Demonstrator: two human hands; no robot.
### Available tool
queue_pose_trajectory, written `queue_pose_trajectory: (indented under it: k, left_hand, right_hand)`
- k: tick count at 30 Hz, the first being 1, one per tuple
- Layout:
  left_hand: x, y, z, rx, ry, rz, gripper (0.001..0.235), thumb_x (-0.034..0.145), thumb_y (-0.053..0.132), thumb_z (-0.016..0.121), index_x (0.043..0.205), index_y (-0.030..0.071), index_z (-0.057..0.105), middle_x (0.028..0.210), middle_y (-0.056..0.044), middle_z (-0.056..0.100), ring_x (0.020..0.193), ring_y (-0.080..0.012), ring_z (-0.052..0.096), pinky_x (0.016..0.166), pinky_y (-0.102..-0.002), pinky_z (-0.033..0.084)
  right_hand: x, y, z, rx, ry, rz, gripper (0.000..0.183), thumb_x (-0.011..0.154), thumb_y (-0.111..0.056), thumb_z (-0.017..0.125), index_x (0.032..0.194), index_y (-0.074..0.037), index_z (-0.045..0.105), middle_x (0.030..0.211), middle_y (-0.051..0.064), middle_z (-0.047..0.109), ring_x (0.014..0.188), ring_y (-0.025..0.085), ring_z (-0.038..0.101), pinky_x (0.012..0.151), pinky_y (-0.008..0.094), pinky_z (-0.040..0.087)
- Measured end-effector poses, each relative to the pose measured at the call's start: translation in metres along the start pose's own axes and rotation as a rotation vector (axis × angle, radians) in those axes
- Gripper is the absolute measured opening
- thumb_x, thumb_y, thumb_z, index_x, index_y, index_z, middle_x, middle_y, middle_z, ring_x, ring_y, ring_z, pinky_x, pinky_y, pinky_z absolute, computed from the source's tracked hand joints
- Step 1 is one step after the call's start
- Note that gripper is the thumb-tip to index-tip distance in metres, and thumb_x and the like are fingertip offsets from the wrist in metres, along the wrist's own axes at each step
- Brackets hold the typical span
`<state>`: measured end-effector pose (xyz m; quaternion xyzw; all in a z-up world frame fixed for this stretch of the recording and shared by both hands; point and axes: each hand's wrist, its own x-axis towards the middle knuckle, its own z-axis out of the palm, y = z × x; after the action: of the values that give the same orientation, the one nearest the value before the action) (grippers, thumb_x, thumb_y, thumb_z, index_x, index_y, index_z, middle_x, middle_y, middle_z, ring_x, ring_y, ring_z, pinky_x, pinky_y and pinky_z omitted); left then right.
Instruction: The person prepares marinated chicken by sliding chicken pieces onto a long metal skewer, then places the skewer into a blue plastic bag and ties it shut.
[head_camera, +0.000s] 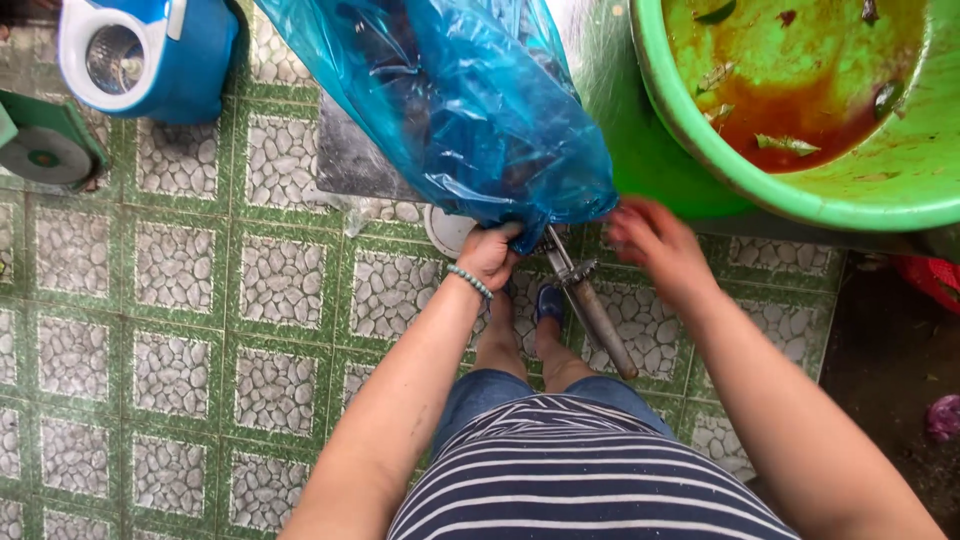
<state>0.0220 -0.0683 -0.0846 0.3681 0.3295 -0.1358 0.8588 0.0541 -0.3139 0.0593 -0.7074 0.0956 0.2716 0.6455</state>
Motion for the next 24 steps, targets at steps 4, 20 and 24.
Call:
queue_pose_trajectory:
  k: [4, 20, 24]
  left_hand:
    - [0.012, -0.014, 0.01, -0.227, -0.008, -0.008, 0.035, 0.08, -0.003, 0.064, 0.113, 0.006, 0.067, 0.111, -0.004, 0.071, 0.1, -0.0222, 0.066, 0.089, -0.037, 0.053]
    - [0.015, -0.031, 0.025, 0.164, 0.082, 0.196, 0.02, 0.099, 0.017, 0.058, 0.095, 0.0, 0.068, 0.078, -0.007, 0.07, 0.069, -0.0196, 0.066, 0.064, -0.036, 0.053]
    - [0.037, -0.048, 0.0, 0.187, 0.018, 0.243, 0.022, 0.098, 0.015, 0.06, 0.102, -0.004, 0.071, 0.093, -0.008, 0.072, 0.082, -0.0187, 0.065, 0.078, -0.035, 0.051]
  right_hand:
    - [-0.079, 0.109, -0.032, 0.313, 0.038, 0.264, 0.068, 0.102, -0.058, 0.041, 0.146, -0.007, 0.05, 0.119, 0.011, 0.067, 0.101, 0.022, 0.064, 0.083, 0.039, 0.051]
    - [-0.06, 0.082, 0.061, 0.834, 0.287, 0.61, 0.064, 0.099, -0.071, 0.036, 0.105, -0.011, 0.055, 0.1, 0.01, 0.066, 0.093, 0.029, 0.063, 0.088, 0.058, 0.052]
    - [-0.057, 0.076, 0.051, 0.831, 0.342, 0.677, 0.053, 0.1, -0.063, 0.037, 0.097, -0.014, 0.055, 0.093, 0.007, 0.069, 0.083, 0.032, 0.065, 0.075, 0.054, 0.05]
